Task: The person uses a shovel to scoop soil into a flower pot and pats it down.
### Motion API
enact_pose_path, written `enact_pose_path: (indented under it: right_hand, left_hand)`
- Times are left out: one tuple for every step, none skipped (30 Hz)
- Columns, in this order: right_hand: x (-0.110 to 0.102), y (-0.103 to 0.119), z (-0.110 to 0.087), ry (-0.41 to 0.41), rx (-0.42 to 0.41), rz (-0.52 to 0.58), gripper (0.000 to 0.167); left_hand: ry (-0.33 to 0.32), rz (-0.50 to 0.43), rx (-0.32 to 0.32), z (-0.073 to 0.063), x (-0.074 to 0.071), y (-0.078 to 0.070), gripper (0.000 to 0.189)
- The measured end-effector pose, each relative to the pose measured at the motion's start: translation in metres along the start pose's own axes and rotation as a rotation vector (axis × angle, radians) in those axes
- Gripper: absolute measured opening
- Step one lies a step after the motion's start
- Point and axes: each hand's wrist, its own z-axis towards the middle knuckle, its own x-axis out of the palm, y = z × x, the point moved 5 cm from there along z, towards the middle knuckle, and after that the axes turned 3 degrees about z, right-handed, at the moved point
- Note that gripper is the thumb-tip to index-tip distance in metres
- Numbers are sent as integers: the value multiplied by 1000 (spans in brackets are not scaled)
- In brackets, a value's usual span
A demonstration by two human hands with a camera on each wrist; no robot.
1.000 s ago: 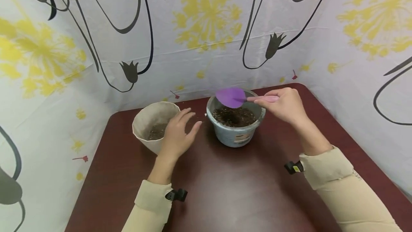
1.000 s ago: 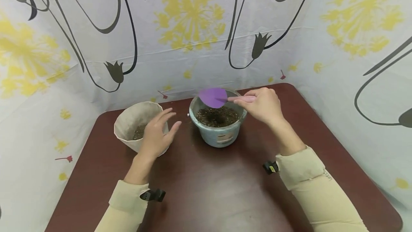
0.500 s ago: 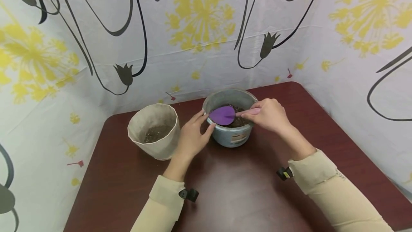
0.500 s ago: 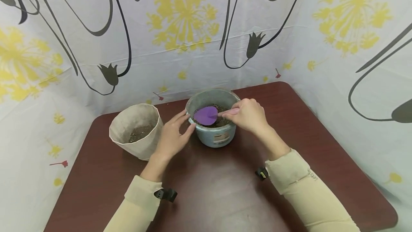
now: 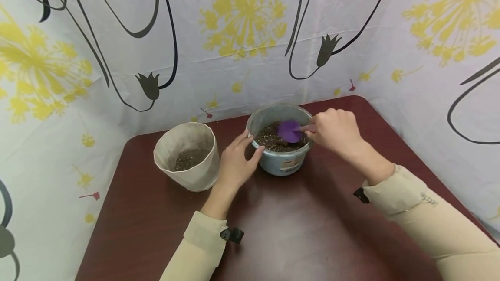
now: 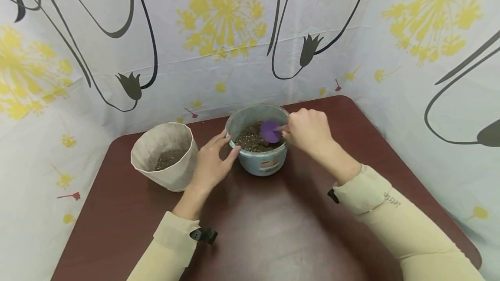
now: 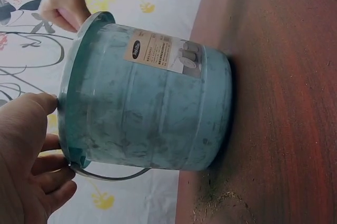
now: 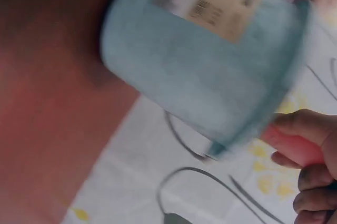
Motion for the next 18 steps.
enact_pose_path:
  right_hand:
    - [-6,0,1,-20,-24,-9,29]
    - [-11,0,3,-47,-50,-17,33]
    - [-15,0,4,-85,-81,-25,35]
    - [-19,1,6,-130,-117,-39,39]
    - [-21,2,7,-179,-163,-54,39]
    - [-21,3,9,-224,-216,-71,39]
    - [-18,4,11,-254,-278,-87,36]
    - [-14,5,12,-269,-349,-99,36]
    - [-9,7,13,-270,-418,-110,37]
    - [-4,8,14,-255,-481,-116,37]
    - [0,8,15,-228,-530,-114,35]
    - [1,8,15,-192,-559,-107,33]
    - [1,7,16,-158,-570,-98,29]
    - [-2,7,17,-137,-567,-93,28]
    - [-6,7,18,-119,-553,-91,23]
    - [-11,7,19,-113,-535,-96,22]
    - [-15,8,21,-118,-517,-108,22]
    - [-19,10,23,-119,-507,-128,23]
  left_hand:
    - [-2,-1,-2,0,0,0,52]
    - [-2,-2,-4,0,0,1,52]
    - [-3,-5,-7,1,0,1,52]
    - [-4,-6,-10,1,-1,1,52]
    - [-6,-5,-12,2,-1,1,52]
    - [-10,-10,-14,3,-2,0,52]
    - [-13,-14,-17,3,-2,0,52]
    - [-16,-18,-20,4,-3,0,52]
    - [-18,-23,-23,4,-3,0,51]
    - [-16,-25,-26,4,-4,1,51]
    - [-15,-29,-28,3,-4,1,50]
    - [-13,-34,-29,2,-4,1,50]
    - [-11,-35,-29,2,-3,1,50]
    - [-9,-36,-26,1,-3,1,49]
    - [-10,-39,-22,1,-3,1,49]
    - [-12,-39,-19,1,-2,1,49]
    - [-18,-41,-15,1,-2,1,49]
    - [-21,-42,-15,1,-2,1,49]
